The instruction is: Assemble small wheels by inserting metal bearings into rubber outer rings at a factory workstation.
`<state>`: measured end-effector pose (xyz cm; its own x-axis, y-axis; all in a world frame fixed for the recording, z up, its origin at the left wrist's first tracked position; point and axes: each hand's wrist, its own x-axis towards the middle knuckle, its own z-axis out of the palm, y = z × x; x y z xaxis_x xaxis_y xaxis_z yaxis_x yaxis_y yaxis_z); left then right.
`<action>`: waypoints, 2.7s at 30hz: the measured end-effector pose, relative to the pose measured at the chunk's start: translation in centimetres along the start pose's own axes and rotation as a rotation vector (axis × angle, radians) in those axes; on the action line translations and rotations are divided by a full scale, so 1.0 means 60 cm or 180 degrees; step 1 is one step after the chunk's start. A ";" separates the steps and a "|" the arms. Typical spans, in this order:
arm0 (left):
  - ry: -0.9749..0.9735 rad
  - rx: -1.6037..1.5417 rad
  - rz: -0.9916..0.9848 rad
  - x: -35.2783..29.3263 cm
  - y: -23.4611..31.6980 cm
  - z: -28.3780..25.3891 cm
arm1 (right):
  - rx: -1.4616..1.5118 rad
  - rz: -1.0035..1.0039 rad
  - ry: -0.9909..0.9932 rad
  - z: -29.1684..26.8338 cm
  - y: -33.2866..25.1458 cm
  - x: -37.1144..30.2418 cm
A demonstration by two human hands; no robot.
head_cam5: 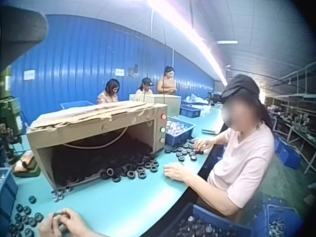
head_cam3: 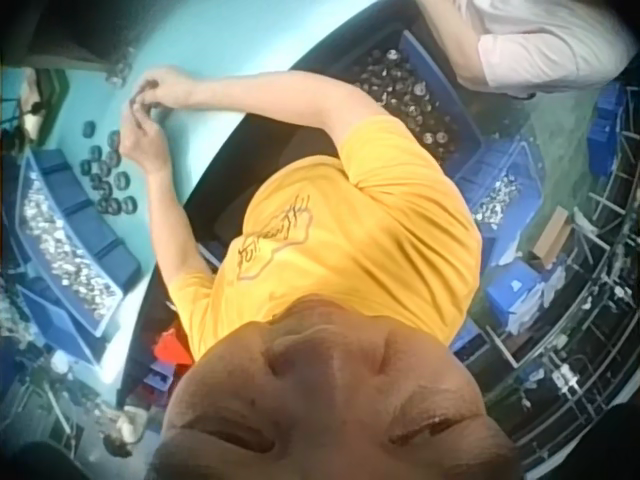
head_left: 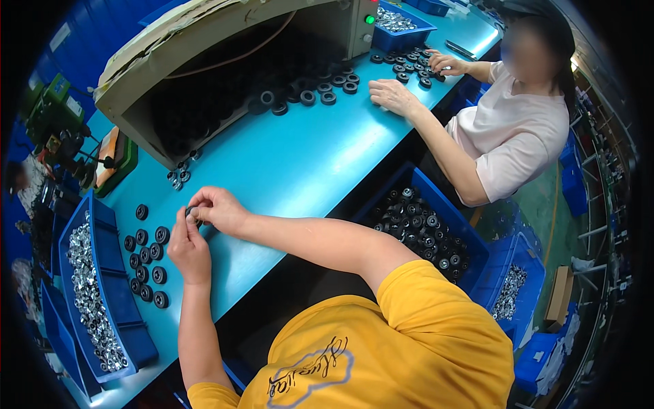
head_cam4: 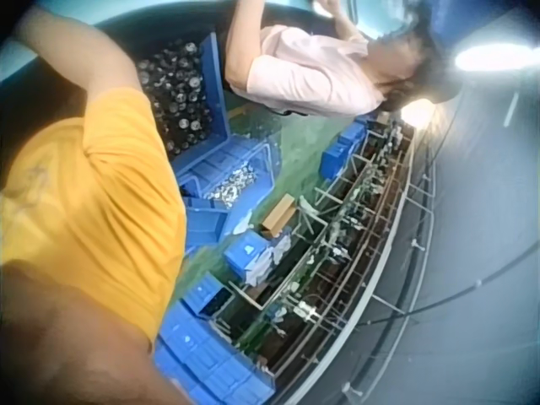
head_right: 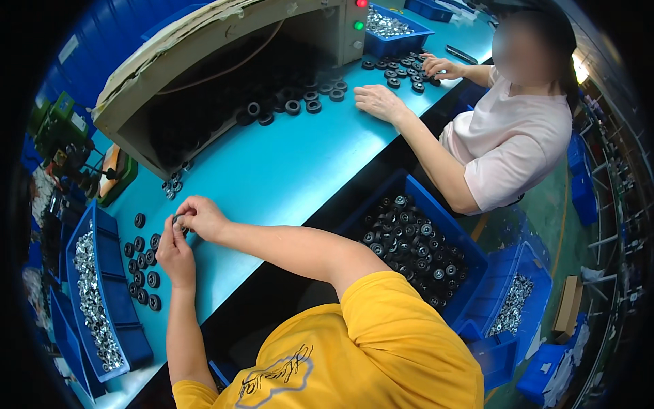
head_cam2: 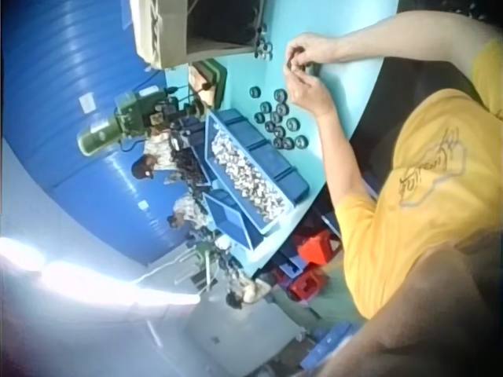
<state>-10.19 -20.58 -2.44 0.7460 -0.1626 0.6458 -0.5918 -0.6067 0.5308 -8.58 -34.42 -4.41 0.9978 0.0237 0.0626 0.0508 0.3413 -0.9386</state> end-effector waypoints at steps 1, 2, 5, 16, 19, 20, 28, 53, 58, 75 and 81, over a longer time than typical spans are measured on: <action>-0.0043 -0.0153 -0.0068 0.000 -0.004 0.003 | -0.0017 -0.0003 0.0022 -0.001 0.002 0.001; -0.0283 -0.0621 -0.0636 0.001 0.008 -0.005 | -0.0065 -0.0040 -0.0001 -0.001 -0.003 0.000; -0.0602 -0.1455 -0.1287 0.006 0.024 -0.029 | -0.0268 -0.0164 -0.0058 0.007 -0.013 0.000; -0.0425 -0.1101 -0.0714 0.001 0.007 -0.028 | 0.0295 0.0138 -0.0010 0.019 -0.046 -0.018; -0.0579 -0.2179 -0.1654 0.003 0.005 -0.038 | 0.0171 0.0232 -0.0134 0.019 -0.050 -0.016; -0.0577 -0.2188 -0.1698 0.003 0.002 -0.039 | 0.0221 0.0292 -0.0157 0.021 -0.050 -0.016; -0.0309 -0.0615 -0.0476 -0.006 -0.008 -0.026 | -0.0012 0.0196 -0.0073 0.010 -0.027 -0.014; 0.0114 -0.0310 -0.0040 -0.004 -0.014 -0.023 | -0.0043 0.0151 -0.0154 0.018 -0.023 -0.009; -0.0055 -0.0536 -0.0318 0.006 0.007 -0.037 | 0.0293 0.0404 -0.0328 0.012 -0.041 -0.012; -0.0425 -0.2293 -0.1798 0.004 0.009 -0.055 | -0.0369 0.0037 -0.0176 0.025 -0.043 -0.011; -0.0264 -0.1580 -0.1108 -0.006 -0.035 -0.034 | -0.1476 -0.0275 -0.0047 0.025 -0.037 -0.010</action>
<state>-9.85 -17.68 -2.65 0.9306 -0.0922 0.3542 -0.3658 -0.2032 0.9082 -9.33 -33.75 -1.87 0.9884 0.0283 0.1490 0.1512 -0.1129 -0.9820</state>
